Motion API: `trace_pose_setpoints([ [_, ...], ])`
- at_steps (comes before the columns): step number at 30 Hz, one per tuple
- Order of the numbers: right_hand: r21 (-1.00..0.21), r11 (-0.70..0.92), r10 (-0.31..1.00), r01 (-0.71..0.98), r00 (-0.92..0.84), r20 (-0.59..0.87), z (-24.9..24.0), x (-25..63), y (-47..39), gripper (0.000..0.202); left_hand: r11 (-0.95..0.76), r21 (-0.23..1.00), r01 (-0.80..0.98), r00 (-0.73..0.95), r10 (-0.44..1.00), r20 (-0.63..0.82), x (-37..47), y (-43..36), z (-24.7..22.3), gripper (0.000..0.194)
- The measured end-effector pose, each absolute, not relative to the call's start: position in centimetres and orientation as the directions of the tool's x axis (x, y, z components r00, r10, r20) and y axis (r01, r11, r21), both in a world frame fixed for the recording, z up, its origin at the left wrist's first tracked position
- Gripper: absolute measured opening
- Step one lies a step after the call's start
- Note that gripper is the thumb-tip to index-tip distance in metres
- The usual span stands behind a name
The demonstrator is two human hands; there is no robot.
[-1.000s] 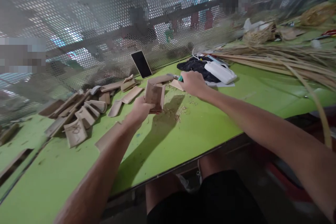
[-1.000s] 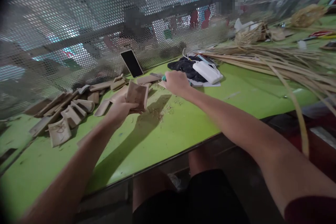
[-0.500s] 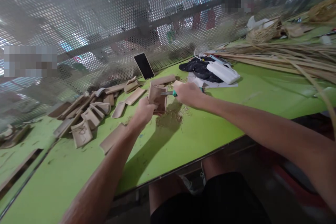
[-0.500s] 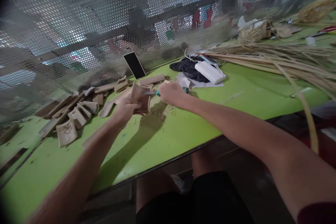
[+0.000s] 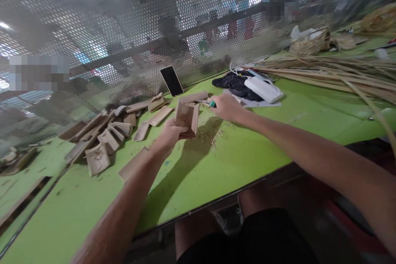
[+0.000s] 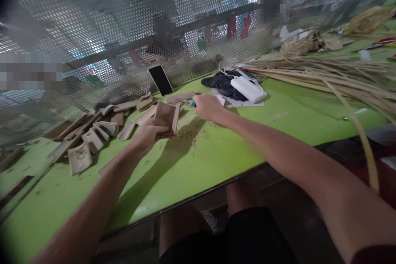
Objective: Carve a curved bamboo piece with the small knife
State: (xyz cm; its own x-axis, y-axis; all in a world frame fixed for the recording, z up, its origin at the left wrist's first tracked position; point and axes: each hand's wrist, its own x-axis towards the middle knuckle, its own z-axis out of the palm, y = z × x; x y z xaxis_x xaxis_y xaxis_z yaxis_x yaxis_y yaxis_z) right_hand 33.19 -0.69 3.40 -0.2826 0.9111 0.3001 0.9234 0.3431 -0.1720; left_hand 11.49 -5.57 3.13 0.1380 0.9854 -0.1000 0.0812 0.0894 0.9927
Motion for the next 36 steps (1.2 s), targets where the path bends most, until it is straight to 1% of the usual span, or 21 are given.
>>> trace_pose_setpoints([
  [3, -0.168, 0.448, 0.878, 0.878, -0.396, 0.268, 3.3, 32.0, -1.9, 0.024, 0.127, 0.992, 0.027, 0.153, 0.98, -0.13, 11.4, -5.4, 3.0, 0.022],
  [6, -0.128, 0.476, 0.864, 0.87, -0.435, 0.255, 3.2, 31.3, -2.5, 0.021, 0.132, 0.991, -0.011, 0.152, 0.98, -0.129, 11.4, -5.3, 2.9, 0.023],
  [9, -0.112, 0.447, 0.873, 0.887, -0.406, 0.271, 3.2, 31.2, -2.6, 0.021, 0.121, 0.993, 0.007, 0.162, 0.979, -0.121, 11.3, -5.3, 2.9, 0.024],
  [13, -0.092, 0.394, 0.884, 0.915, -0.349, 0.309, 3.3, 31.6, -2.4, 0.024, 0.059, 0.997, 0.047, 0.182, 0.981, -0.067, 11.2, -5.5, 3.0, 0.026],
  [20, -0.074, 0.374, 0.895, 0.925, -0.338, 0.292, 2.7, 31.5, -1.6, 0.026, 0.034, 0.993, 0.116, 0.216, 0.975, -0.059, 11.2, -5.3, 3.1, 0.021],
  [23, -0.093, 0.363, 0.899, 0.927, -0.323, 0.294, 2.5, 31.9, -0.8, 0.029, 0.073, 0.989, 0.129, 0.21, 0.973, -0.1, 11.1, -5.3, 3.4, 0.018],
  [25, -0.119, 0.323, 0.915, 0.939, -0.278, 0.291, 2.6, 32.6, 0.0, 0.031, 0.102, 0.989, 0.108, 0.217, 0.968, -0.123, 11.1, -5.5, 3.6, 0.02],
  [29, -0.17, 0.232, 0.942, 0.958, -0.178, 0.284, 3.0, 33.8, 1.1, 0.037, 0.089, 0.995, 0.049, 0.172, 0.98, -0.096, 11.0, -5.5, 4.0, 0.023],
  [31, -0.197, 0.249, 0.935, 0.948, -0.182, 0.305, 3.3, 33.8, 0.9, 0.039, 0.08, 0.996, 0.044, 0.155, 0.984, -0.086, 10.9, -5.5, 4.0, 0.022],
  [33, -0.226, 0.307, 0.918, 0.925, -0.224, 0.328, 3.5, 33.2, 0.1, 0.037, 0.09, 0.995, 0.033, 0.16, 0.983, -0.094, 10.8, -5.4, 3.9, 0.02],
  [36, -0.247, 0.42, 0.885, 0.873, -0.334, 0.324, 3.6, 32.1, -1.2, 0.028, 0.12, 0.993, 0.002, 0.167, 0.979, -0.118, 10.9, -5.4, 3.6, 0.018],
])
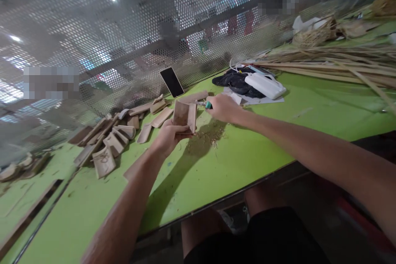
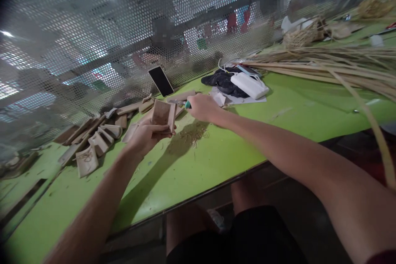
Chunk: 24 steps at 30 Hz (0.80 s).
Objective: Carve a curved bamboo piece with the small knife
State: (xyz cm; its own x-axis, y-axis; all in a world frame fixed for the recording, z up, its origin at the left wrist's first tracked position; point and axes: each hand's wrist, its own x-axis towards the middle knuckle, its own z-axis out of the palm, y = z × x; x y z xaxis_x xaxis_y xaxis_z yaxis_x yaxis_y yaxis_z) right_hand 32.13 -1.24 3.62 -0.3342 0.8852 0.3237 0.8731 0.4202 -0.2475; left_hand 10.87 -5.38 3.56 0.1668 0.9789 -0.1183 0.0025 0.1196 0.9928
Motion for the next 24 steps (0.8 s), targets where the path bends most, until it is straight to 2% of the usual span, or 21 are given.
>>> trace_pose_setpoints([
  [4, -0.228, 0.499, 0.853, 0.836, -0.428, 0.3, 3.51, 31.38, -2.37, 0.02, 0.111, 0.994, -0.008, 0.149, 0.983, -0.108, 11.1, -5.36, 3.15, 0.014],
  [14, -0.192, 0.436, 0.875, 0.88, -0.363, 0.321, 3.3, 31.3, -2.22, 0.023, 0.124, 0.992, 0.022, 0.204, 0.971, -0.126, 11.14, -5.54, 3.4, 0.006],
  [24, -0.162, 0.416, 0.88, 0.895, -0.35, 0.322, 2.67, 31.21, -1.64, 0.026, 0.183, 0.982, 0.037, 0.227, 0.956, -0.187, 10.9, -5.13, 3.33, 0.008],
])
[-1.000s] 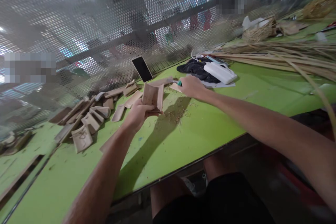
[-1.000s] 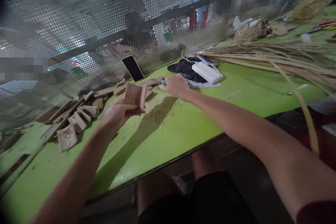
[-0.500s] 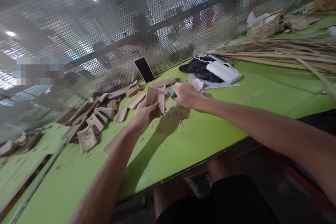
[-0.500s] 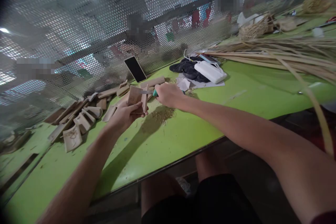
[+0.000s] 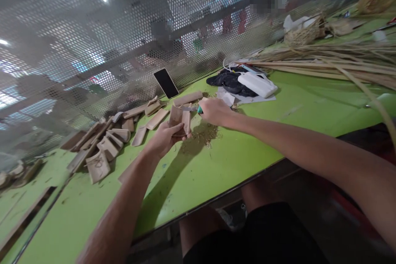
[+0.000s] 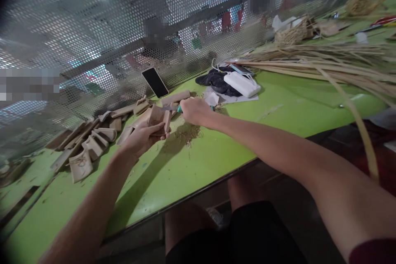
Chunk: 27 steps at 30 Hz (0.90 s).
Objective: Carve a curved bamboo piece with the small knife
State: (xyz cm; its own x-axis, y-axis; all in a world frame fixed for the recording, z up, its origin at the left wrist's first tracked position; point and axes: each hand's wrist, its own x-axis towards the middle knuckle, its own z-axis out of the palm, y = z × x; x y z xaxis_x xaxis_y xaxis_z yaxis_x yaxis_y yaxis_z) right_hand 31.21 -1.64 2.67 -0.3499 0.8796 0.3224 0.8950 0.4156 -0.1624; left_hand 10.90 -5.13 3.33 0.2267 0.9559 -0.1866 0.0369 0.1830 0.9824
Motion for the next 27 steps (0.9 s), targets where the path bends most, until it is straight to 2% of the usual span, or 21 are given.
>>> trace_pose_setpoints([
  [4, -0.165, 0.411, 0.882, 0.897, -0.344, 0.323, 2.4, 31.7, -0.8, 0.026, 0.178, 0.982, 0.067, 0.267, 0.945, -0.19, 10.4, -5.3, 3.1, 0.011],
  [8, -0.201, 0.278, 0.944, 0.939, -0.228, 0.24, 2.8, 33.4, 0.4, 0.031, 0.15, 0.979, 0.139, 0.346, 0.919, -0.19, 10.4, -5.8, 3.2, 0.019],
  [11, -0.228, 0.221, 0.947, 0.948, -0.154, 0.281, 3.2, 34.2, 0.7, 0.034, 0.129, 0.981, 0.145, 0.329, 0.929, -0.171, 10.6, -5.8, 3.1, 0.022],
  [17, -0.256, 0.339, 0.91, 0.905, -0.247, 0.332, 3.7, 33.1, -0.6, 0.033, 0.061, 0.992, 0.108, 0.215, 0.973, -0.084, 10.6, -5.0, 2.2, 0.026],
  [21, -0.216, 0.407, 0.889, 0.888, -0.33, 0.317, 3.8, 32.2, -1.7, 0.026, 0.018, 0.993, 0.119, 0.155, 0.987, -0.036, 10.7, -4.9, 2.2, 0.022],
  [27, -0.153, 0.408, 0.891, 0.9, -0.356, 0.282, 3.6, 31.8, -2.0, 0.026, 0.013, 0.99, 0.139, 0.145, 0.989, -0.034, 11.0, -4.9, 2.2, 0.019],
])
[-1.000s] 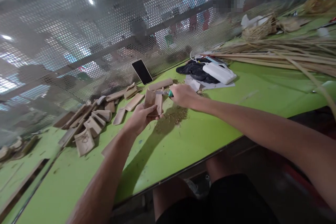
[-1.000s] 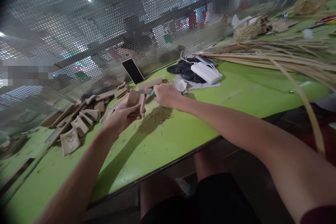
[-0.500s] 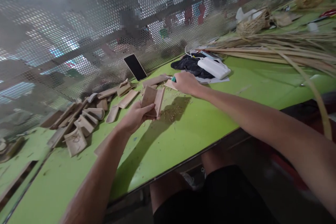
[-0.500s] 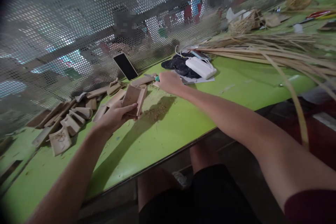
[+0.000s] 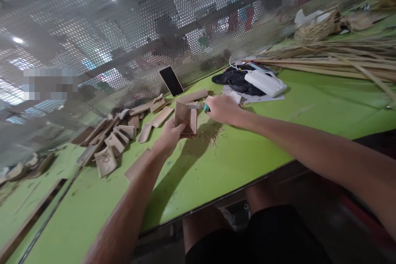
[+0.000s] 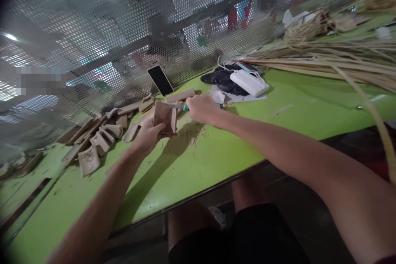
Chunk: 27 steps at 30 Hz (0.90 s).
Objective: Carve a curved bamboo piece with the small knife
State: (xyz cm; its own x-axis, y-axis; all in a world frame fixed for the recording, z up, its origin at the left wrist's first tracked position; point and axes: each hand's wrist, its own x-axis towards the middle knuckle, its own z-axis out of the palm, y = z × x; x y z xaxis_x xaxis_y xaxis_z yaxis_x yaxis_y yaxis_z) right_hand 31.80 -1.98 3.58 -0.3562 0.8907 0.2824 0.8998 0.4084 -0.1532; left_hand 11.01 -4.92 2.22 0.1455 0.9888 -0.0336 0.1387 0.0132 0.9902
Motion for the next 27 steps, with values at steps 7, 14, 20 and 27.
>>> trace_pose_setpoints([
  [7, -0.107, 0.373, 0.891, 0.921, -0.324, 0.318, 3.3, 31.6, -1.7, 0.025, -0.011, 0.99, 0.142, 0.193, 0.981, -0.017, 10.5, -4.6, 1.9, 0.017],
  [14, -0.126, 0.215, 0.944, 0.968, -0.174, 0.281, 3.3, 33.8, 0.4, 0.026, 0.011, 0.993, 0.115, 0.235, 0.971, -0.038, 10.8, -5.2, 2.2, 0.021],
  [20, -0.218, 0.345, 0.904, 0.913, -0.26, 0.34, 3.9, 33.1, -0.7, 0.031, 0.101, 0.995, 0.006, 0.192, 0.976, -0.101, 10.8, -5.1, 2.4, 0.016],
  [27, -0.212, 0.6, 0.786, 0.772, -0.518, 0.339, 3.6, 30.9, -3.3, 0.013, 0.14, 0.969, -0.204, 0.268, 0.96, -0.082, 11.2, -5.0, 2.2, 0.014],
])
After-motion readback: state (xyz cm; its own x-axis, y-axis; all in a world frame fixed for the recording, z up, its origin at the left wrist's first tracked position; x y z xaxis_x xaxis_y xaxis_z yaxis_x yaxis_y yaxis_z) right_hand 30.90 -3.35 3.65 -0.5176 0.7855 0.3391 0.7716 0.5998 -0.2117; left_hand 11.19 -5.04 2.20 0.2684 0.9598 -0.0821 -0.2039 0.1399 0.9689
